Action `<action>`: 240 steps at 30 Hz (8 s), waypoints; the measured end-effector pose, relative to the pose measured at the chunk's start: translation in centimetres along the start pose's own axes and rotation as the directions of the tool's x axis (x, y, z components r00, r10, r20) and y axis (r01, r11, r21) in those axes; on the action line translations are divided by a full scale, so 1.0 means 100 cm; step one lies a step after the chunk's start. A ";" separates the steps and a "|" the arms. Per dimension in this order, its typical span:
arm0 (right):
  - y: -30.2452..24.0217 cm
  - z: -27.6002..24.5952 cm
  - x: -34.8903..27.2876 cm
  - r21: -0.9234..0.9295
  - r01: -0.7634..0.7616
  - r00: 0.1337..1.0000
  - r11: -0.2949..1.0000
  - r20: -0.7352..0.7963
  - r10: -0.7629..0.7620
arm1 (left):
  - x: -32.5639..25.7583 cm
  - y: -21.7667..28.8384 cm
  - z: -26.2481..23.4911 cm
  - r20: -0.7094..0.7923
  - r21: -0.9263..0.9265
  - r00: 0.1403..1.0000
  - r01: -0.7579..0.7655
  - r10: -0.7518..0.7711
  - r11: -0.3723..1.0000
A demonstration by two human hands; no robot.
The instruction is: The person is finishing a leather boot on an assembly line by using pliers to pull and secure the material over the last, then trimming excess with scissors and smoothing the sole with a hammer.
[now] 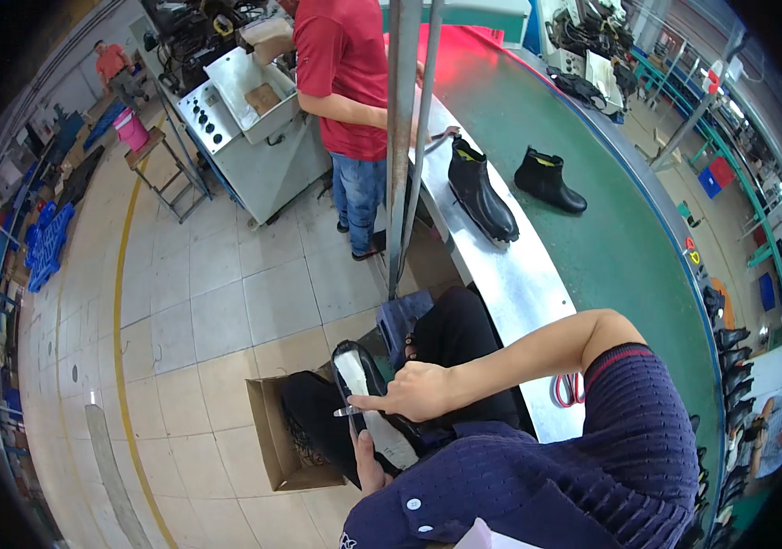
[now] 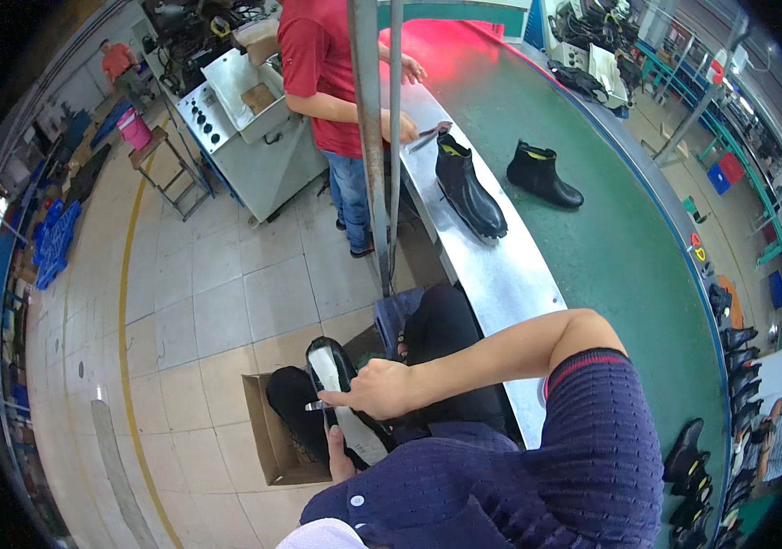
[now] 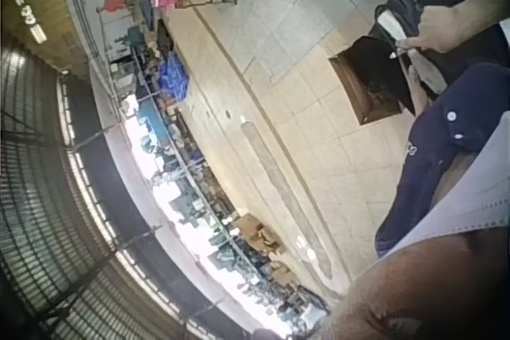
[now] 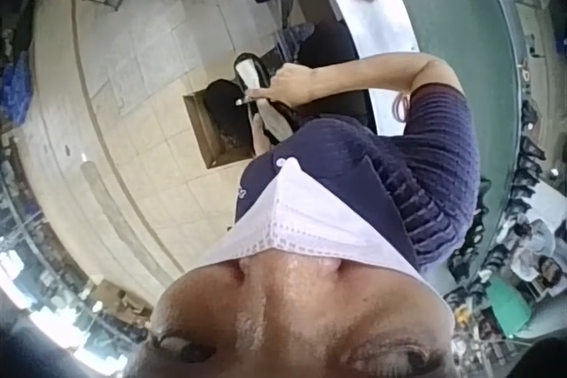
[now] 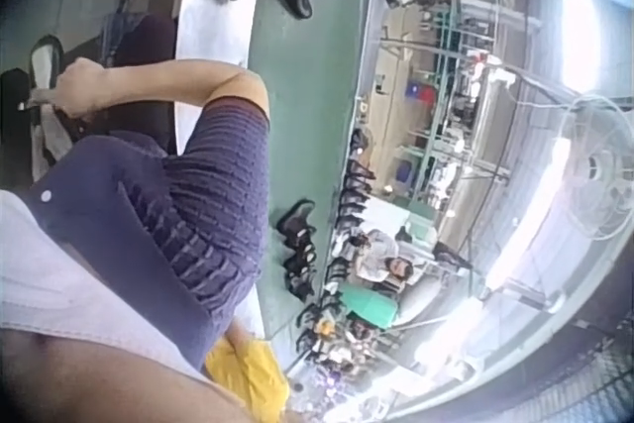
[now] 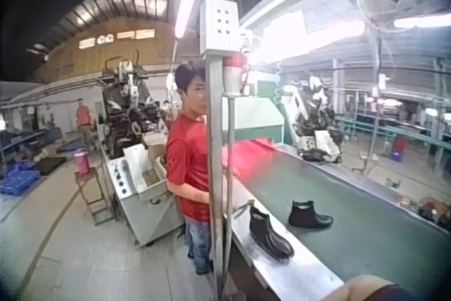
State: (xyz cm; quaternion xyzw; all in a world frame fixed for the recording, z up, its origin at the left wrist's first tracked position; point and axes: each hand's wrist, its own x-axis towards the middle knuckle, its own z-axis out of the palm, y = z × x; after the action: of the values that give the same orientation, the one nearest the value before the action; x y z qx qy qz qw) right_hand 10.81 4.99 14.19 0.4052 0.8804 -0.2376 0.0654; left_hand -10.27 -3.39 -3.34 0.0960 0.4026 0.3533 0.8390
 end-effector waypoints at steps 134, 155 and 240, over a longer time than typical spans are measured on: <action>0.023 -0.085 -0.173 0.660 -0.481 0.856 0.578 0.211 0.471 | 0.019 0.084 0.244 0.889 0.459 0.459 -0.889 0.000 -0.011; 0.143 0.158 -0.198 0.411 -0.782 0.338 0.469 -0.352 0.873 | 0.033 0.097 0.249 0.876 0.475 0.481 -0.864 -0.001 0.167; 0.139 0.113 -0.200 0.778 0.244 0.156 0.580 -0.621 0.768 | 0.041 0.042 0.520 0.892 0.416 0.372 -0.898 -0.256 0.142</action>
State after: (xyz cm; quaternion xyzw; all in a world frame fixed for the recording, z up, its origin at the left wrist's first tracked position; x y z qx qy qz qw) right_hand 33.53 -6.24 5.39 0.6129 0.4235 -0.2502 -0.6184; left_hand 27.99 8.86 30.22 0.8370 0.0075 0.1516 0.5257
